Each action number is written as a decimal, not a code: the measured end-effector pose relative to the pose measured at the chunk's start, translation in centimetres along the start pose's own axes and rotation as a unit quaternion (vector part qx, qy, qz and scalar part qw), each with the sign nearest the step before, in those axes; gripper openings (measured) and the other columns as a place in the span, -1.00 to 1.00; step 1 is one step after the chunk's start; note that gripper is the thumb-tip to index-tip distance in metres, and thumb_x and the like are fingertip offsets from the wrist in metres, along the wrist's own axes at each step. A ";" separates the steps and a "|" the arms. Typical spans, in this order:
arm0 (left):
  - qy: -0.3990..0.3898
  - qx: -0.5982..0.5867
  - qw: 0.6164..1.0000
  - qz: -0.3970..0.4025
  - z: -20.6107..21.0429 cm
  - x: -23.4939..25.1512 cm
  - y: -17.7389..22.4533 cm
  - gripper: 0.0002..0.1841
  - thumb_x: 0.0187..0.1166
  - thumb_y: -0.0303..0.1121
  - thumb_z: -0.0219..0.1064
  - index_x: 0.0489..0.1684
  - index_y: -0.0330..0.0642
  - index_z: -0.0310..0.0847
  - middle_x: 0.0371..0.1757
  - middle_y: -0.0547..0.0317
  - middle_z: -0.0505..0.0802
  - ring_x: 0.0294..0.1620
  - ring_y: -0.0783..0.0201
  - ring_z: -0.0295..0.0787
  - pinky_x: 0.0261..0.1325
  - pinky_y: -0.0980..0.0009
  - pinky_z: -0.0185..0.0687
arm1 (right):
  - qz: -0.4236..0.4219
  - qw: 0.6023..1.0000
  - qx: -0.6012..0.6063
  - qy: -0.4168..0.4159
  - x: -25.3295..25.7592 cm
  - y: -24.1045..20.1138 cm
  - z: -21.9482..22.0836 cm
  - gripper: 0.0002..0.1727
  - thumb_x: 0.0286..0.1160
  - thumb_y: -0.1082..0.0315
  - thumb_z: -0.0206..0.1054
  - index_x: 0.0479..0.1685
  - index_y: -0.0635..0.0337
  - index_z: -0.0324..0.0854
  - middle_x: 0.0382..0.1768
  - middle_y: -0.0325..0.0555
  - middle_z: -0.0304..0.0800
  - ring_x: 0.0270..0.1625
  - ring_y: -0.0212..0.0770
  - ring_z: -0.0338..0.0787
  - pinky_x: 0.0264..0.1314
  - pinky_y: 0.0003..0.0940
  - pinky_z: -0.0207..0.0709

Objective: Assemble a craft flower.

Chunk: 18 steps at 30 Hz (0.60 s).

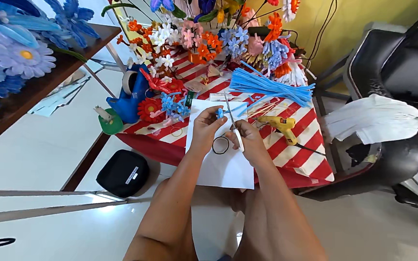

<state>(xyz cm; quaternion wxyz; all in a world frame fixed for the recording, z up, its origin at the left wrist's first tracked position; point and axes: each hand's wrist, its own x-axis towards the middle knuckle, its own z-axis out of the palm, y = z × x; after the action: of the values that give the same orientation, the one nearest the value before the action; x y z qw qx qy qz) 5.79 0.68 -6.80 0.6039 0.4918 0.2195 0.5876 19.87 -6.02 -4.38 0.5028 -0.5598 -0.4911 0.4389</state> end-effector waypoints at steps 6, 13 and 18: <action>0.019 0.008 1.000 -0.019 -0.5 0.1 0.0 -0.67 0.47 -0.62 0.39 0.19 -0.22 0.69 -0.06 0.23 0.81 -0.17 0.44 0.73 0.02 0.45 0.72 | 0.020 1.000 -0.014 -0.014 0.3 0.0 0.3 -0.76 0.49 0.29 0.51 -0.12 0.25 0.60 -0.49 -0.27 0.63 -0.54 -0.51 0.59 -0.43 -0.63 0.54; 0.029 0.006 0.999 -0.034 -0.9 0.2 0.0 -0.66 0.45 -0.64 0.41 0.18 -0.23 0.69 -0.07 0.22 0.82 -0.15 0.41 0.75 0.06 0.42 0.73 | 0.027 0.999 -0.039 -0.014 0.7 0.3 0.5 -0.72 0.48 0.26 0.53 -0.10 0.26 0.61 -0.52 -0.29 0.59 -0.56 -0.51 0.55 -0.44 -0.63 0.51; 0.032 0.013 0.999 -0.034 -1.1 0.3 -0.1 -0.67 0.46 -0.63 0.40 0.18 -0.23 0.68 -0.07 0.23 0.82 -0.14 0.40 0.76 0.07 0.40 0.74 | 0.020 0.999 -0.046 -0.003 0.8 0.2 0.7 -0.75 0.48 0.30 0.52 -0.15 0.30 0.62 -0.54 -0.25 0.61 -0.59 -0.48 0.57 -0.48 -0.60 0.53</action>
<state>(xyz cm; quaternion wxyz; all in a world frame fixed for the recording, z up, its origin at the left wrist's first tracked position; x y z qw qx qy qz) 4.94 1.35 -7.26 0.6094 0.4729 0.2630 0.5795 19.26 -5.14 -4.64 0.4663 -0.5904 -0.5011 0.4277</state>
